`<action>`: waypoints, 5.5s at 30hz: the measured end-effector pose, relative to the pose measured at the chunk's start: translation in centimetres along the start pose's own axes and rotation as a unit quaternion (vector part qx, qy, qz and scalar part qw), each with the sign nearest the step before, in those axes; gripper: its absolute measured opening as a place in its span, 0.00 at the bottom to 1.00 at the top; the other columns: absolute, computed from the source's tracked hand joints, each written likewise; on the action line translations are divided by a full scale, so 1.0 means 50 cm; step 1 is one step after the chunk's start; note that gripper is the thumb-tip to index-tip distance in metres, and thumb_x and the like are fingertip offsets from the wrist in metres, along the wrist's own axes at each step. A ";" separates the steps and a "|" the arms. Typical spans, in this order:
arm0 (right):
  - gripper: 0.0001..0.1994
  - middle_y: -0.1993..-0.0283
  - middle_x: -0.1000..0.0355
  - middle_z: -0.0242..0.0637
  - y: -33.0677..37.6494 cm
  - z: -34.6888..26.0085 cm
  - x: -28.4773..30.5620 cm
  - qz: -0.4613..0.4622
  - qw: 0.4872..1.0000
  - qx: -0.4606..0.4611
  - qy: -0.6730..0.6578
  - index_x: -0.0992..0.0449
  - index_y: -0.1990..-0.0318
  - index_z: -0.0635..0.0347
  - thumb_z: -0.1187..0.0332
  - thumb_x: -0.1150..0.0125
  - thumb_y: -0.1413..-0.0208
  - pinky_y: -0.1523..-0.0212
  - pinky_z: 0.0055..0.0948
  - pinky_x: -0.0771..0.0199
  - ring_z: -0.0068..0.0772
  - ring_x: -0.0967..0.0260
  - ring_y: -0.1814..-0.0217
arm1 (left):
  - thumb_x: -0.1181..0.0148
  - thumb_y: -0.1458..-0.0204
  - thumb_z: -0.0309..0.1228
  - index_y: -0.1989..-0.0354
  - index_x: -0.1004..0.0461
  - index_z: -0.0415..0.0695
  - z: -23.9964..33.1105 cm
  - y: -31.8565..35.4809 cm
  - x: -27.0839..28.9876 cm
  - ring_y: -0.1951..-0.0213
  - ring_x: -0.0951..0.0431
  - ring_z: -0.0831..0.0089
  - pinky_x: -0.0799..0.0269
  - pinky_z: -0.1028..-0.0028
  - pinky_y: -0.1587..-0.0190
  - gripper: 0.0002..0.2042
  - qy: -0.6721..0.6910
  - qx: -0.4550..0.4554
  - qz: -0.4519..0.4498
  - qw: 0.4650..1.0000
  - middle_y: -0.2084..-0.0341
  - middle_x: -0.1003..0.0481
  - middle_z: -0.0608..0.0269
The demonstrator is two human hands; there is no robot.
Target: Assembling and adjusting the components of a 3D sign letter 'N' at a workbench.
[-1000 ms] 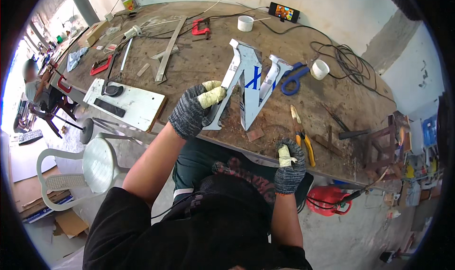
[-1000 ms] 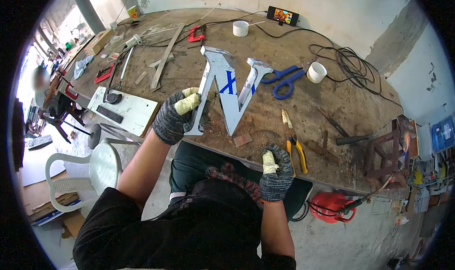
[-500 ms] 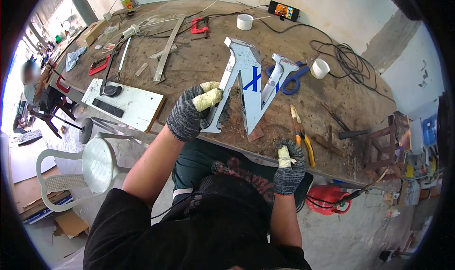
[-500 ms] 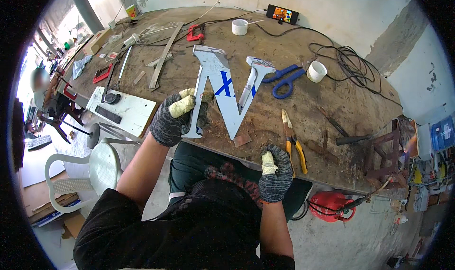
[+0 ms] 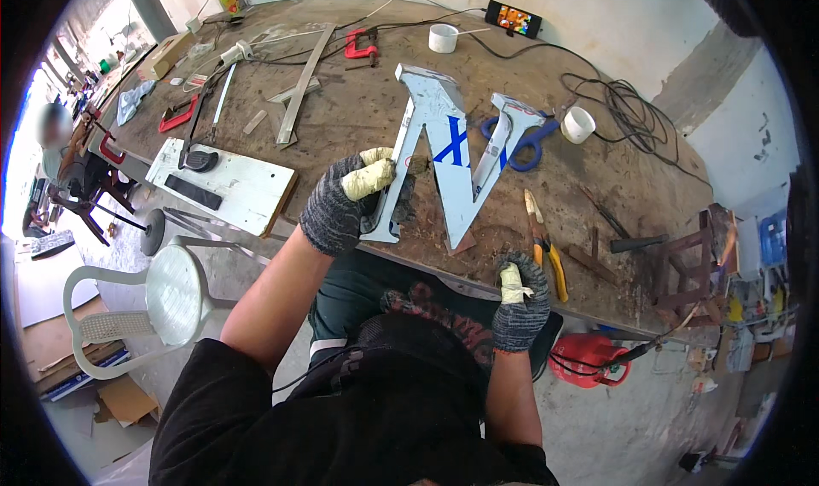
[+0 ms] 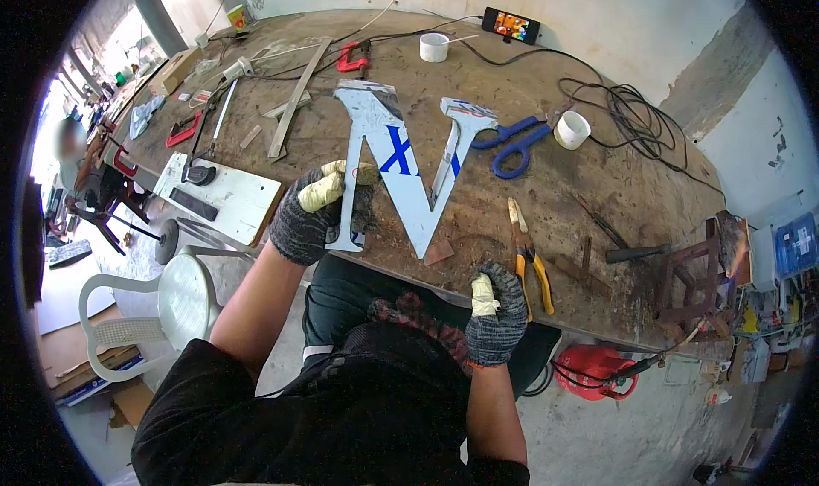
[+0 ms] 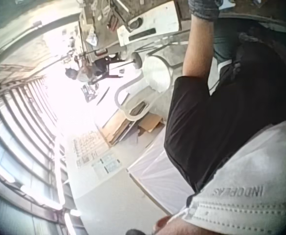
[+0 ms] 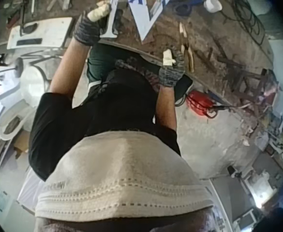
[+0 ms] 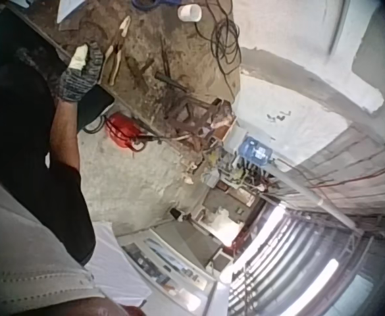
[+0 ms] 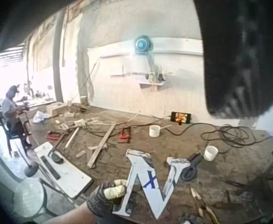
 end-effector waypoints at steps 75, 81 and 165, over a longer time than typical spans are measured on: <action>0.08 0.56 0.22 0.36 0.000 -0.041 -0.015 -0.025 0.996 0.054 0.064 0.21 0.55 0.64 0.76 0.38 0.41 0.47 0.32 0.27 0.31 0.26 0.54 | 0.36 0.46 0.37 0.47 0.29 0.43 0.042 0.007 0.073 0.70 0.22 0.69 0.24 0.57 0.49 0.20 0.000 -0.149 0.063 0.987 0.67 0.24 0.62; 0.08 0.55 0.22 0.37 -0.001 -0.040 -0.010 -0.028 0.995 0.056 0.073 0.21 0.54 0.64 0.76 0.38 0.41 0.47 0.32 0.27 0.31 0.26 0.54 | 0.36 0.46 0.39 0.45 0.29 0.42 0.057 0.014 0.040 0.70 0.22 0.70 0.24 0.58 0.49 0.22 -0.036 -0.155 0.034 0.987 0.67 0.25 0.63; 0.20 0.60 0.26 0.40 -0.118 -0.518 -0.162 -0.034 0.848 0.479 0.226 0.21 0.61 0.61 0.67 0.21 0.64 0.48 0.42 0.30 0.44 0.29 0.56 | 0.31 0.47 0.31 0.36 0.43 0.39 -0.028 0.101 -0.218 0.58 0.25 0.76 0.26 0.73 0.56 0.33 0.036 0.004 -0.074 0.997 0.52 0.28 0.61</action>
Point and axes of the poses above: each hand's wrist, its own y-axis away from the middle knuckle, its own x-axis out of the back of the hand, z = x × y, the point moved 9 cm from there along -y, towards the middle knuckle
